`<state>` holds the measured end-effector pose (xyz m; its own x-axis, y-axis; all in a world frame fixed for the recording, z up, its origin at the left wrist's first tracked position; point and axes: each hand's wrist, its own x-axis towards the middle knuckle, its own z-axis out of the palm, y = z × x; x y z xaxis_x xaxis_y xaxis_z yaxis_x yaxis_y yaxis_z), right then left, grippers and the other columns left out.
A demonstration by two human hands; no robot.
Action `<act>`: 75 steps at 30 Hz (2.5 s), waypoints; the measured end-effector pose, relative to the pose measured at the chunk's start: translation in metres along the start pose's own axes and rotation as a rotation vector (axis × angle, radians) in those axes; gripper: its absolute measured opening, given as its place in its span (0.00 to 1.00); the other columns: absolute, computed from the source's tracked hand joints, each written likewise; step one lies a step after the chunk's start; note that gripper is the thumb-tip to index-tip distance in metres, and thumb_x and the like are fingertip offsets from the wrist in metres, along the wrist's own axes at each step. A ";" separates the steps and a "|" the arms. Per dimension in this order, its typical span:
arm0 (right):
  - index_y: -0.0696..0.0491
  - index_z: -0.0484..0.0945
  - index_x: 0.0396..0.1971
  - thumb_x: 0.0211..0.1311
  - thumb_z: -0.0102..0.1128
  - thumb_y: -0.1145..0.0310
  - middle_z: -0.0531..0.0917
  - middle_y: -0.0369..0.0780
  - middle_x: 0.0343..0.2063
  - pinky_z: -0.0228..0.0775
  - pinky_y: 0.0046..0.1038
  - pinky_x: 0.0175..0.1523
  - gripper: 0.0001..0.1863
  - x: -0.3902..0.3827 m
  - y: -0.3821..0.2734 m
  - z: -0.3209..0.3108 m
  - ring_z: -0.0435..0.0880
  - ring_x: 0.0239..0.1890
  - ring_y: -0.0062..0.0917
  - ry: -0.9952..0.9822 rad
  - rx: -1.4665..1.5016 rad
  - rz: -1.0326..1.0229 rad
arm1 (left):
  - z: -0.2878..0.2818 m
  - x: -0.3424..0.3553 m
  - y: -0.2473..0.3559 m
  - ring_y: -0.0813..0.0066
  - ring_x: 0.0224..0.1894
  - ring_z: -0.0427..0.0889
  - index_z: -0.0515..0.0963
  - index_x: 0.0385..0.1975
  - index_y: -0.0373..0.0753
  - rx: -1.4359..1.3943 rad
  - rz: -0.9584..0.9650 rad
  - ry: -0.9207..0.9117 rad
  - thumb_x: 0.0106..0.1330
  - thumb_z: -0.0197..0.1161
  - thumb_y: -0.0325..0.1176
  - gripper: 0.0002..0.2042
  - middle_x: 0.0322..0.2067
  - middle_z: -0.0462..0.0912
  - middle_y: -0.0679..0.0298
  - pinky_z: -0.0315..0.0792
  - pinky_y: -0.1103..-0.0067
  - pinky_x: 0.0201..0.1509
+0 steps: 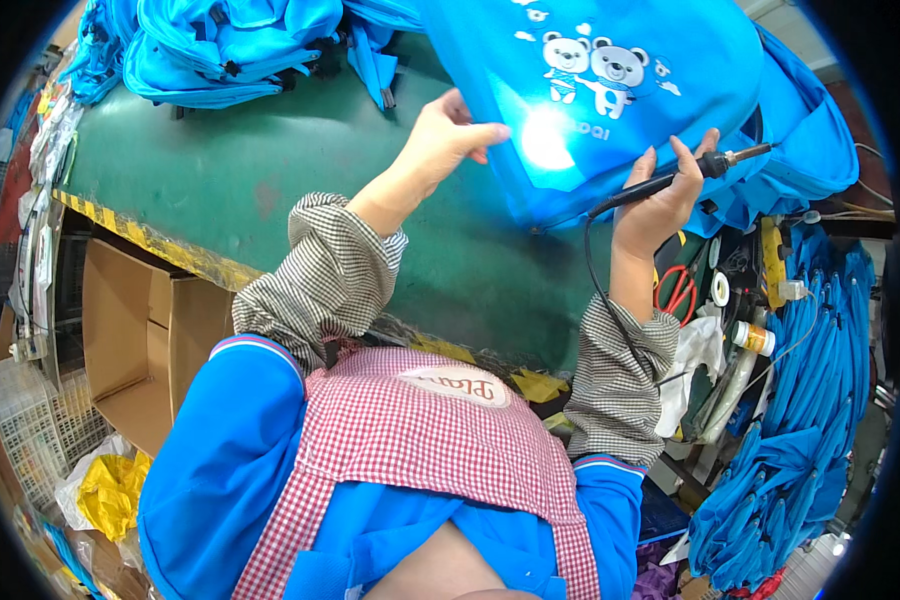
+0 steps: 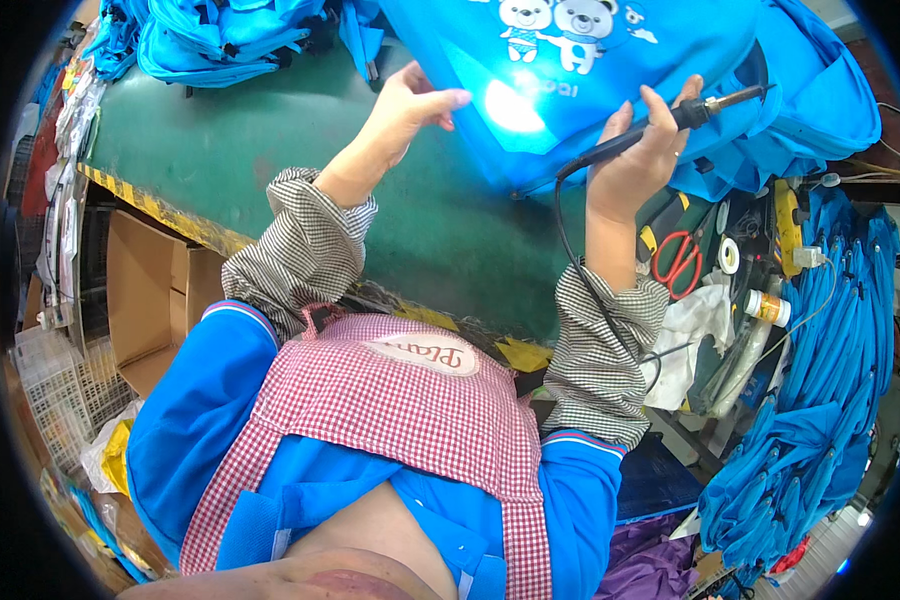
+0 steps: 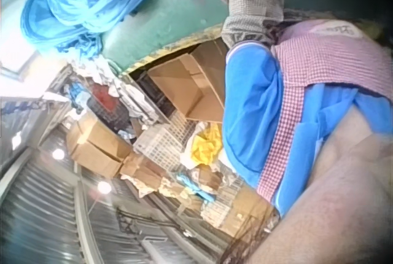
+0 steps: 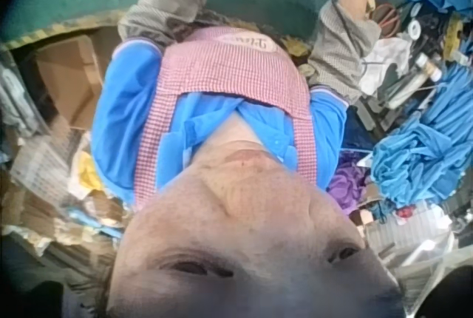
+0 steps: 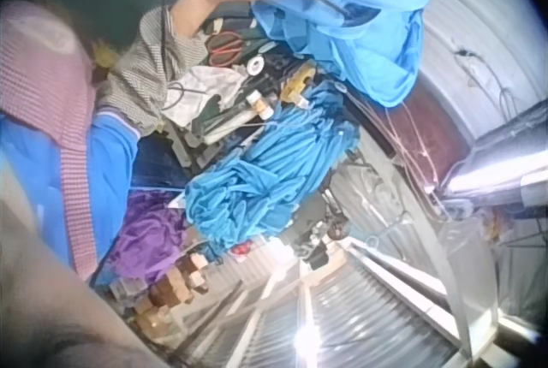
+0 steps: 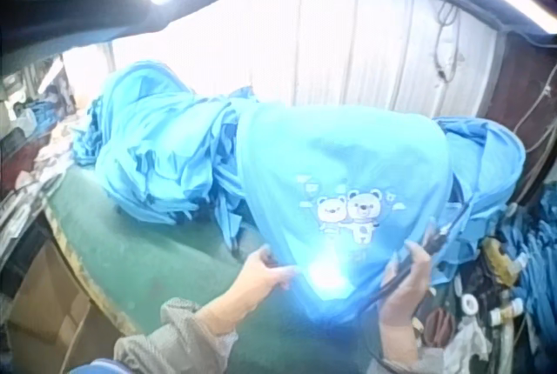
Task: The person uses a handheld sewing tool to stitch seams on blue fabric bags. They repeatedly pick up a bag, align the edges, and run the tool along the seam, then place the finished bag aside and pick up the next one.
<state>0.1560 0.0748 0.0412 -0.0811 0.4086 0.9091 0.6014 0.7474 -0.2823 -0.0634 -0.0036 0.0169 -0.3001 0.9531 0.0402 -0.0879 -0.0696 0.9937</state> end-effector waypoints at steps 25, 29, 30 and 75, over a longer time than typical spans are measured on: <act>0.52 0.77 0.26 0.48 0.57 0.74 0.72 0.34 0.16 0.66 0.33 0.43 0.04 -0.053 -0.066 -0.028 0.70 0.18 0.26 -0.241 0.238 -0.204 | 0.050 0.022 0.013 0.81 0.34 0.80 0.77 0.38 0.34 0.269 0.248 -0.098 0.55 0.69 0.28 0.13 0.32 0.83 0.63 0.76 0.82 0.37; 0.53 0.77 0.27 0.60 0.55 0.70 0.73 0.37 0.16 0.68 0.37 0.43 0.05 -0.038 -0.076 -0.060 0.70 0.19 0.27 -0.175 0.328 -0.155 | 0.053 0.028 -0.002 0.70 0.33 0.81 0.74 0.44 0.33 0.227 0.359 -0.087 0.58 0.66 0.33 0.16 0.32 0.82 0.57 0.75 0.75 0.37; 0.56 0.74 0.33 0.66 0.51 0.65 0.73 0.39 0.17 0.69 0.39 0.45 0.09 -0.033 -0.073 -0.080 0.70 0.19 0.28 -0.137 0.348 -0.220 | 0.059 0.025 0.002 0.63 0.31 0.81 0.74 0.44 0.33 0.267 0.432 -0.054 0.58 0.66 0.36 0.18 0.30 0.82 0.54 0.74 0.72 0.35; 0.64 0.68 0.32 0.68 0.38 0.63 0.77 0.57 0.39 0.75 0.29 0.45 0.17 -0.047 -0.030 -0.096 0.79 0.47 0.43 0.277 0.120 0.281 | -0.075 0.198 -0.001 0.65 0.35 0.78 0.74 0.35 0.38 -1.030 -0.243 0.395 0.67 0.50 0.56 0.23 0.32 0.80 0.58 0.74 0.67 0.42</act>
<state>0.2183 -0.0171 0.0369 0.3001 0.4616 0.8348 0.4716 0.6889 -0.5504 -0.1938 0.1635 0.0161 -0.4317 0.8271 -0.3600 -0.8714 -0.2793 0.4032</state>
